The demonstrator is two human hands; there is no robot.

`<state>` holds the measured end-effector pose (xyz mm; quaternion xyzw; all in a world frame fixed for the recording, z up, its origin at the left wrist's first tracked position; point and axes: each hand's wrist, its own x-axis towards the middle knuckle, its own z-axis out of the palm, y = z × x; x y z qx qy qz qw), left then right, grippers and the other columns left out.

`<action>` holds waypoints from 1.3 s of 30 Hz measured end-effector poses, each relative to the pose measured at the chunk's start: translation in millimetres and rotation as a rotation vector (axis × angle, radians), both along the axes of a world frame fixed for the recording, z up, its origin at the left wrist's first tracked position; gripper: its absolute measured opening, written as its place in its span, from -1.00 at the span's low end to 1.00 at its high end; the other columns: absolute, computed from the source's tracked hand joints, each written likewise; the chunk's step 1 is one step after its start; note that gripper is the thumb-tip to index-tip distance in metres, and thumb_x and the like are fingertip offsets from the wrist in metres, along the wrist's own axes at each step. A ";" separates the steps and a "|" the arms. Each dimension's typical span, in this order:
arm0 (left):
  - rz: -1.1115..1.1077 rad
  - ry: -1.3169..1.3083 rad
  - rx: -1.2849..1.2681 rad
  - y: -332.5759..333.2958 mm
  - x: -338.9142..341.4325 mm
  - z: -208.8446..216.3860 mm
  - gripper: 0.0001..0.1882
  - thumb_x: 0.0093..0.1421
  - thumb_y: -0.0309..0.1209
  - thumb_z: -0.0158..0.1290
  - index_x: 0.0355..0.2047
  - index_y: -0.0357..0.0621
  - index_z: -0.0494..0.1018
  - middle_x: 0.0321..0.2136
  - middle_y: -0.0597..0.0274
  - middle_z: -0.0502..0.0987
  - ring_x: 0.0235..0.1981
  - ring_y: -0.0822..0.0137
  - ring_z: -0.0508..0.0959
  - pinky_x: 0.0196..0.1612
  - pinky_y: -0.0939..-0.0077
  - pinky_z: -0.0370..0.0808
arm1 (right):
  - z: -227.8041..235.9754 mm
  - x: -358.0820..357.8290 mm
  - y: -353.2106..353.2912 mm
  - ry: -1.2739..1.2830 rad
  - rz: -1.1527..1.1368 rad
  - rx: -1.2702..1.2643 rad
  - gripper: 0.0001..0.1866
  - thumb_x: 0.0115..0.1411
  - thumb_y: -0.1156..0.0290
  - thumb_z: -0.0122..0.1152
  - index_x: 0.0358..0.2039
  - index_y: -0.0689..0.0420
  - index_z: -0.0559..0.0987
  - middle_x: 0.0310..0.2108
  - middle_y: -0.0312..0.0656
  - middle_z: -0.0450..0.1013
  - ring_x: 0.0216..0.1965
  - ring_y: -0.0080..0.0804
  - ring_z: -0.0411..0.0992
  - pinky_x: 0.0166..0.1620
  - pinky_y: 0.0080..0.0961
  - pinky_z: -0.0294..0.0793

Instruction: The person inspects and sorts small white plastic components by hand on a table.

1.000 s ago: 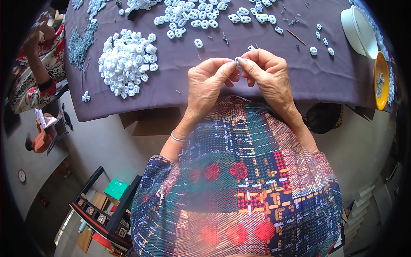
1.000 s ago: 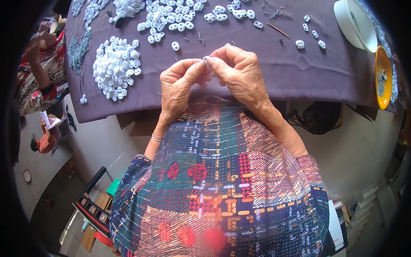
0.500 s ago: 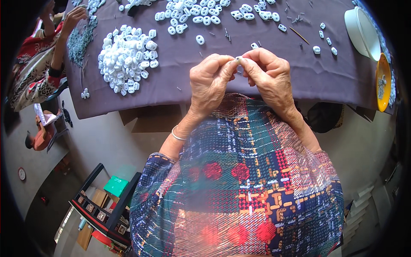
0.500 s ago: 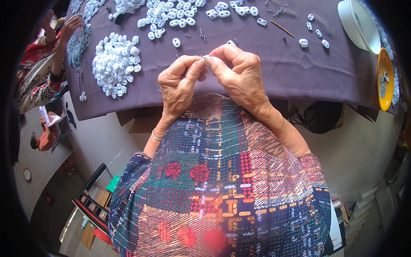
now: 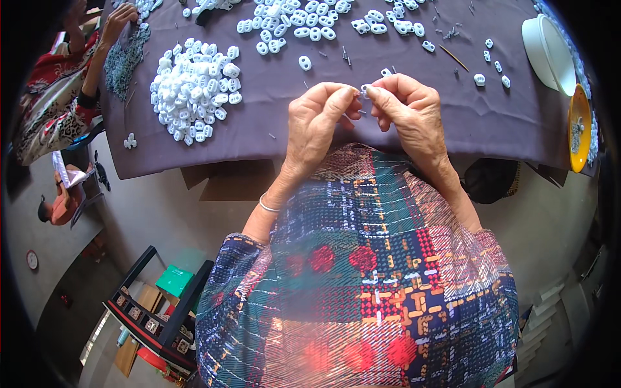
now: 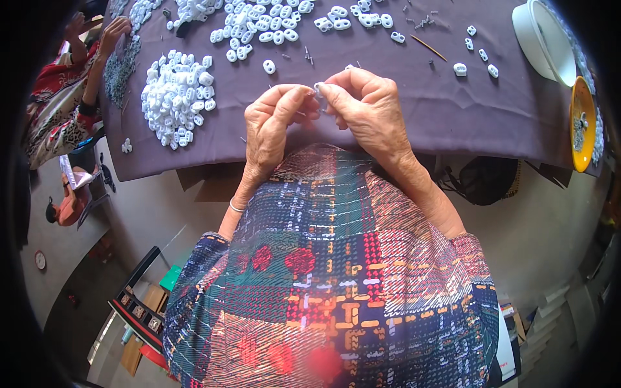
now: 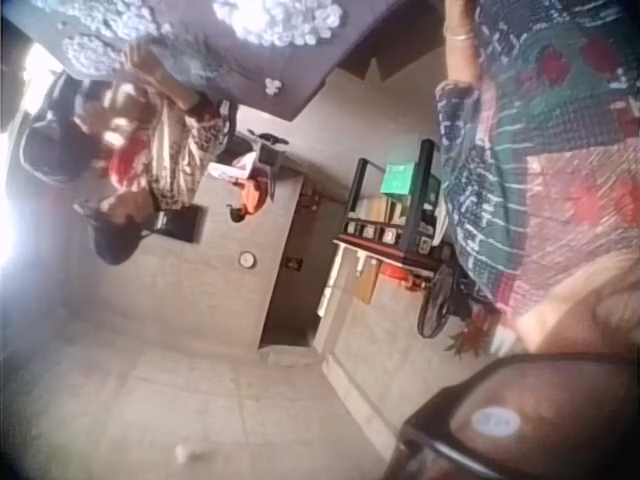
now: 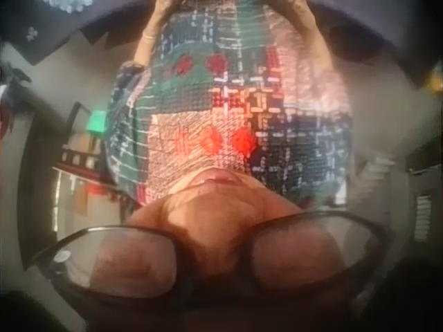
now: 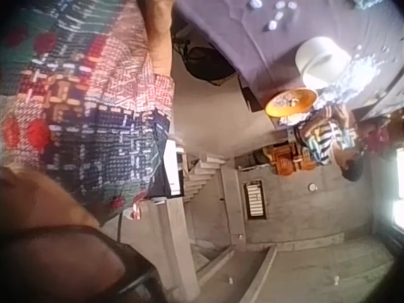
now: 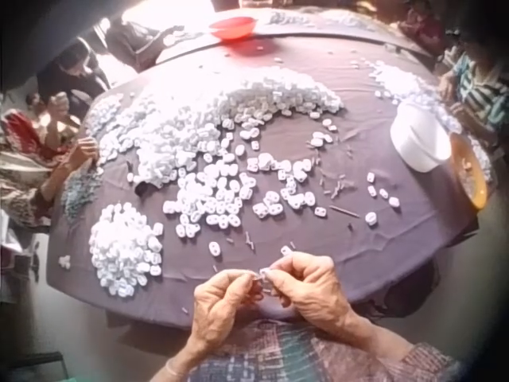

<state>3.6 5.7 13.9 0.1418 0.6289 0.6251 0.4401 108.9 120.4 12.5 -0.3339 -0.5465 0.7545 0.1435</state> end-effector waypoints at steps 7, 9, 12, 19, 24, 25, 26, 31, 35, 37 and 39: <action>-0.002 0.094 -0.004 1.8 6.2 -3.9 -0.84 0.18 -0.41 0.02 -0.36 -0.29 0.47 -0.56 0.32 0.51 -0.52 0.58 0.47 -0.50 0.74 0.41 | 3.2 -2.1 -0.4 -0.005 0.034 -0.015 -0.87 0.13 0.42 0.16 -0.43 0.24 0.51 -0.64 -0.37 0.38 -0.64 -0.75 0.27 -0.58 -0.81 0.23; 0.010 0.096 0.015 2.7 10.2 -9.2 -0.86 0.18 -0.42 0.02 -0.38 -0.27 0.47 -0.58 0.36 0.48 -0.55 0.62 0.44 -0.52 0.76 0.39 | 2.0 2.6 -0.8 -0.051 0.022 -0.027 -0.87 0.13 0.43 0.16 -0.42 0.24 0.51 -0.63 -0.38 0.38 -0.64 -0.75 0.27 -0.58 -0.81 0.23; 0.042 0.112 0.025 4.2 12.1 -9.2 -0.87 0.17 -0.44 0.02 -0.40 -0.26 0.47 -0.61 0.39 0.46 -0.58 0.65 0.39 -0.55 0.78 0.35 | 2.2 2.2 -2.8 -0.051 0.004 -0.003 -0.88 0.13 0.44 0.15 -0.42 0.24 0.51 -0.62 -0.38 0.38 -0.63 -0.75 0.27 -0.58 -0.81 0.23; -0.009 0.151 -0.020 2.4 9.7 -11.4 -0.84 0.17 -0.42 0.04 -0.36 -0.29 0.49 -0.55 0.33 0.50 -0.52 0.58 0.45 -0.45 0.72 0.41 | 1.7 -0.8 -4.5 -0.084 0.028 0.070 -0.89 0.13 0.44 0.15 -0.42 0.23 0.51 -0.63 -0.38 0.38 -0.63 -0.76 0.27 -0.59 -0.82 0.23; 0.029 0.243 -0.020 3.4 6.4 -11.1 -0.86 0.10 -0.44 0.10 -0.40 -0.29 0.48 -0.62 0.38 0.44 -0.59 0.63 0.37 -0.56 0.73 0.33 | 2.2 -2.8 -2.7 -0.066 0.011 0.045 -0.88 0.13 0.44 0.15 -0.41 0.24 0.52 -0.63 -0.37 0.38 -0.64 -0.75 0.28 -0.59 -0.81 0.24; 0.060 0.416 -0.032 3.4 2.7 -10.7 -0.83 0.07 -0.43 0.14 -0.39 -0.29 0.48 -0.59 0.36 0.45 -0.58 0.60 0.38 -0.55 0.71 0.33 | 2.2 -2.7 -1.7 -0.047 -0.004 0.023 -0.88 0.13 0.44 0.15 -0.41 0.24 0.52 -0.63 -0.37 0.38 -0.64 -0.75 0.28 -0.59 -0.81 0.25; 0.088 0.592 -0.046 3.6 -3.0 -7.9 -0.79 0.03 -0.41 0.18 -0.38 -0.29 0.47 -0.56 0.34 0.45 -0.56 0.58 0.40 -0.54 0.69 0.34 | 4.2 -2.1 0.3 -0.045 -0.008 0.022 -0.88 0.13 0.44 0.15 -0.41 0.24 0.52 -0.63 -0.37 0.38 -0.64 -0.75 0.28 -0.59 -0.81 0.25; 0.145 1.154 -0.390 -2.6 -52.0 -17.8 -0.76 -0.09 -0.34 0.23 -0.46 -0.17 0.45 -0.49 0.22 0.44 -0.40 0.22 0.38 -0.30 0.37 0.34 | 5.6 -1.0 6.2 -0.030 -0.143 0.102 -0.88 0.13 0.44 0.15 -0.41 0.23 0.52 -0.62 -0.35 0.39 -0.65 -0.74 0.28 -0.58 -0.79 0.26; -0.013 1.325 -0.397 7.1 -58.6 -17.1 -0.77 -0.11 -0.35 0.23 -0.45 -0.13 0.46 -0.48 0.23 0.45 -0.38 0.20 0.38 -0.29 0.35 0.34 | 6.2 -0.8 6.5 -0.038 -0.145 0.122 -0.89 0.13 0.44 0.16 -0.41 0.23 0.52 -0.61 -0.36 0.39 -0.65 -0.74 0.29 -0.58 -0.79 0.27; -0.031 1.376 -0.356 9.6 -57.0 -17.6 -0.78 -0.12 -0.36 0.23 -0.46 -0.12 0.46 -0.50 0.24 0.44 -0.40 0.20 0.39 -0.30 0.35 0.34 | 6.1 -0.1 6.5 -0.032 -0.148 0.139 -0.89 0.13 0.44 0.16 -0.41 0.23 0.52 -0.61 -0.36 0.39 -0.64 -0.73 0.29 -0.58 -0.79 0.27; -0.025 1.224 -0.313 10.1 -54.1 -19.0 -0.81 -0.07 -0.39 0.21 -0.45 -0.15 0.47 -0.51 0.27 0.48 -0.44 0.28 0.45 -0.38 0.45 0.38 | 6.0 2.1 7.9 -0.031 -0.155 0.155 -0.89 0.13 0.44 0.16 -0.41 0.23 0.52 -0.61 -0.35 0.39 -0.64 -0.73 0.29 -0.58 -0.79 0.27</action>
